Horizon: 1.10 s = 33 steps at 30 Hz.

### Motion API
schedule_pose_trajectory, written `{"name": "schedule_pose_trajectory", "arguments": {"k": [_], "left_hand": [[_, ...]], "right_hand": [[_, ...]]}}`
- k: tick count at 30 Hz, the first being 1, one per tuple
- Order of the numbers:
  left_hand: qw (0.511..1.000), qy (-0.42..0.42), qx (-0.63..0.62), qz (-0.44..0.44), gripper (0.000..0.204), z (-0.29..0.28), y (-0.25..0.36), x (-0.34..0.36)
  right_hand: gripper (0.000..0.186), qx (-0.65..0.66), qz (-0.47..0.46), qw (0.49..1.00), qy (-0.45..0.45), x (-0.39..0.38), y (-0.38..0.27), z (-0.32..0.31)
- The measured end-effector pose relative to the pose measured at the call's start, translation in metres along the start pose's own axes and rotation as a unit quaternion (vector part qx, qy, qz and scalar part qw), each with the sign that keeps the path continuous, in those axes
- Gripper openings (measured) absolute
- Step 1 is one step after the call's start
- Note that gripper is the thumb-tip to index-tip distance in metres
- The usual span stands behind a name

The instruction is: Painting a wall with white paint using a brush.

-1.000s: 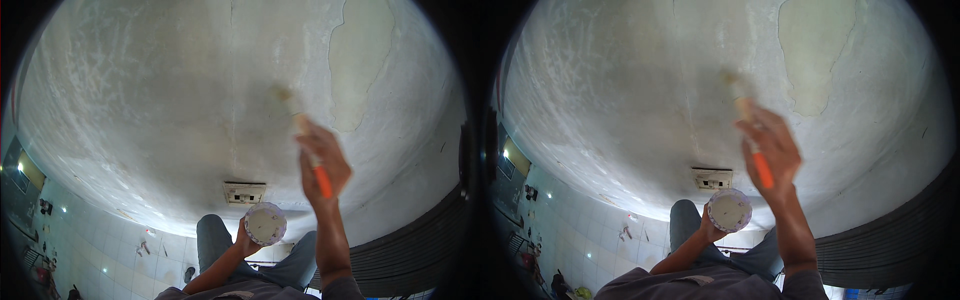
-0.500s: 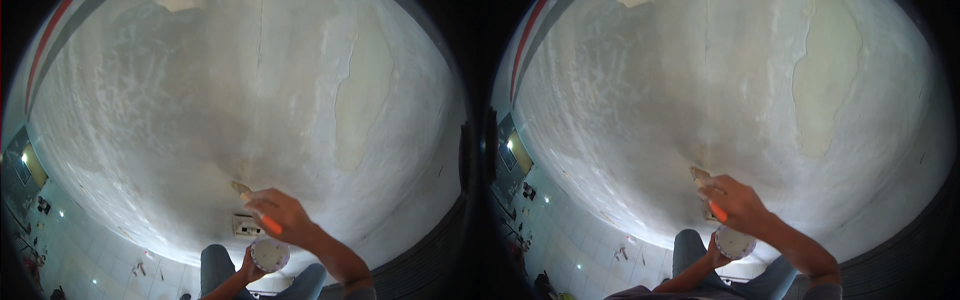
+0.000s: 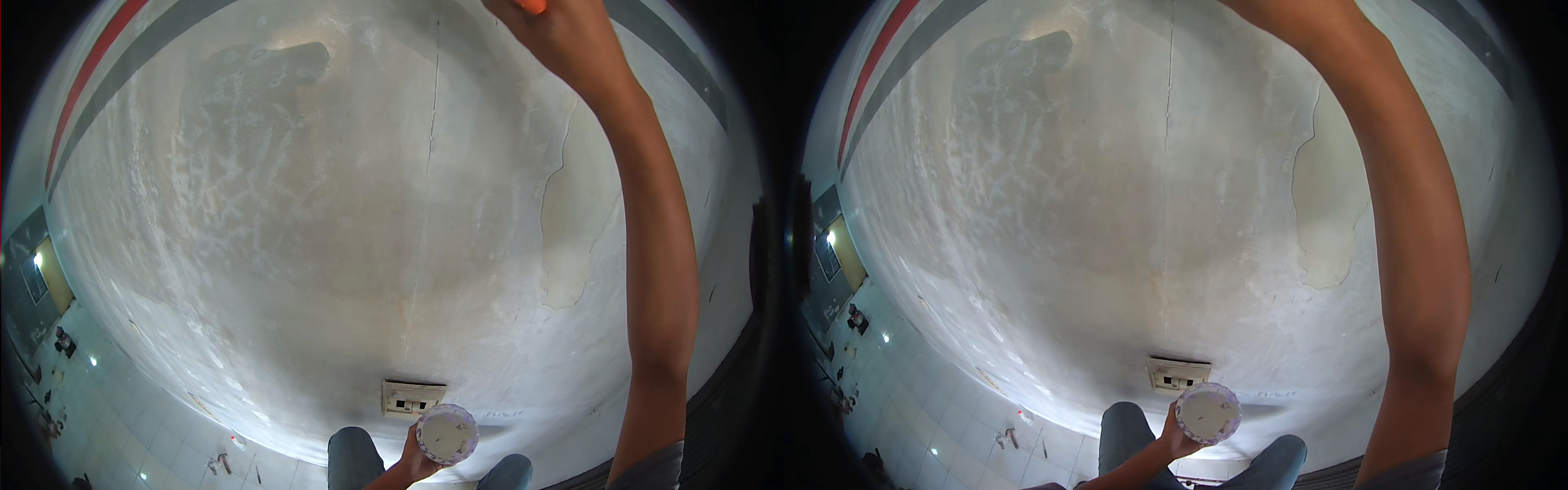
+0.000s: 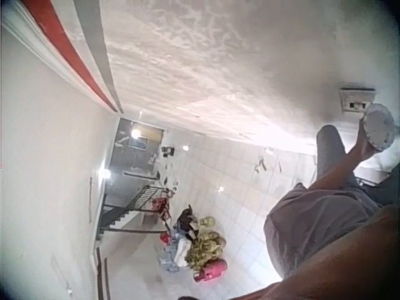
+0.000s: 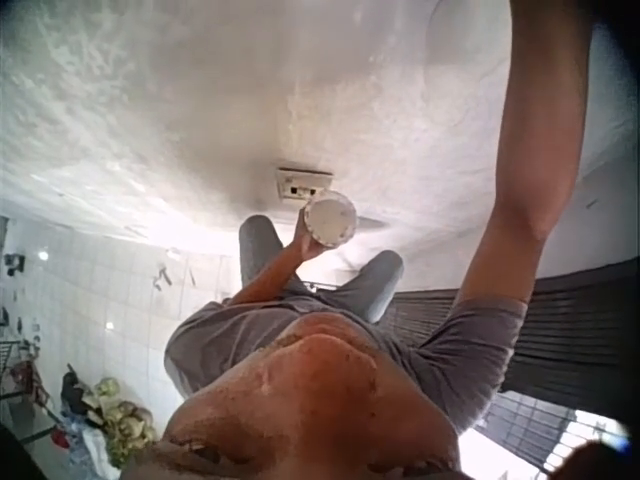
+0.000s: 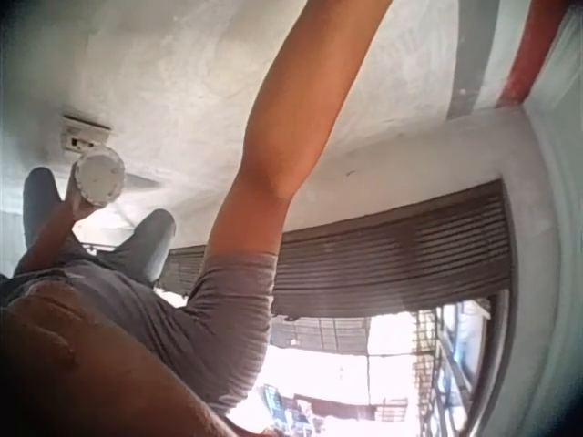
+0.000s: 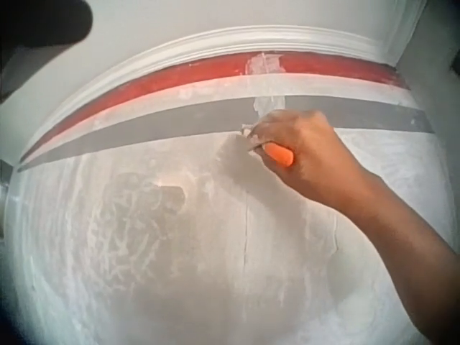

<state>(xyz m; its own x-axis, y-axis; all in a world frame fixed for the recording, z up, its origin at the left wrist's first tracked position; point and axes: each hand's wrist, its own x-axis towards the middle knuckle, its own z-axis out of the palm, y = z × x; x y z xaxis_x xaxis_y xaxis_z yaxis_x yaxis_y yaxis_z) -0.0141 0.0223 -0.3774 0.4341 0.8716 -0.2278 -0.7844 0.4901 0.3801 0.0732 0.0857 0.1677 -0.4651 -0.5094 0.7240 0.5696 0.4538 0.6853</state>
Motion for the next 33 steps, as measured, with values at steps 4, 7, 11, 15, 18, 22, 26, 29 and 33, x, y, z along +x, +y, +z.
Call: {"name": "schedule_pose_trajectory", "arguments": {"k": [4,7,11,15,18,22,26,29,33], "left_hand": [[1.0,-0.026,-0.017,-0.001,0.074,-0.014,-0.007,0.003],[1.0,-0.014,-0.022,-0.007,0.075,-0.008,-0.004,-0.003],[1.0,0.011,-0.022,0.016,0.076,-0.007,-0.002,-0.012],[0.999,0.034,0.007,0.005,0.076,0.003,0.0,-0.012],[1.0,0.023,0.007,-0.003,0.076,-0.005,-0.004,-0.007],[1.0,0.016,0.008,-0.007,0.078,0.0,-0.007,-0.003],[1.0,-0.005,0.012,-0.007,0.079,-0.005,-0.009,0.001],[1.0,0.012,0.013,-0.015,0.077,-0.012,-0.009,0.0],[0.999,0.015,0.026,-0.023,0.075,-0.006,-0.012,-0.003]], "right_hand": [[0.024,-0.107,0.0,0.983,-0.148,-0.046,-0.015,0.021],[0.024,0.016,-0.094,0.972,-0.214,-0.097,-0.066,0.006],[0.02,0.225,-0.081,0.934,-0.265,-0.131,-0.127,-0.019],[0.004,0.373,0.028,0.891,-0.259,-0.108,-0.107,-0.008],[0.007,0.418,0.097,0.868,-0.251,-0.062,-0.054,0.014],[0.016,0.164,0.062,0.971,-0.165,-0.002,0.009,0.003],[0.015,0.047,0.039,0.993,-0.096,0.024,0.012,-0.015],[0.02,0.009,0.003,0.996,-0.093,-0.018,0.017,0.031],[0.017,0.041,-0.128,0.973,-0.186,-0.087,-0.053,0.016]]}}
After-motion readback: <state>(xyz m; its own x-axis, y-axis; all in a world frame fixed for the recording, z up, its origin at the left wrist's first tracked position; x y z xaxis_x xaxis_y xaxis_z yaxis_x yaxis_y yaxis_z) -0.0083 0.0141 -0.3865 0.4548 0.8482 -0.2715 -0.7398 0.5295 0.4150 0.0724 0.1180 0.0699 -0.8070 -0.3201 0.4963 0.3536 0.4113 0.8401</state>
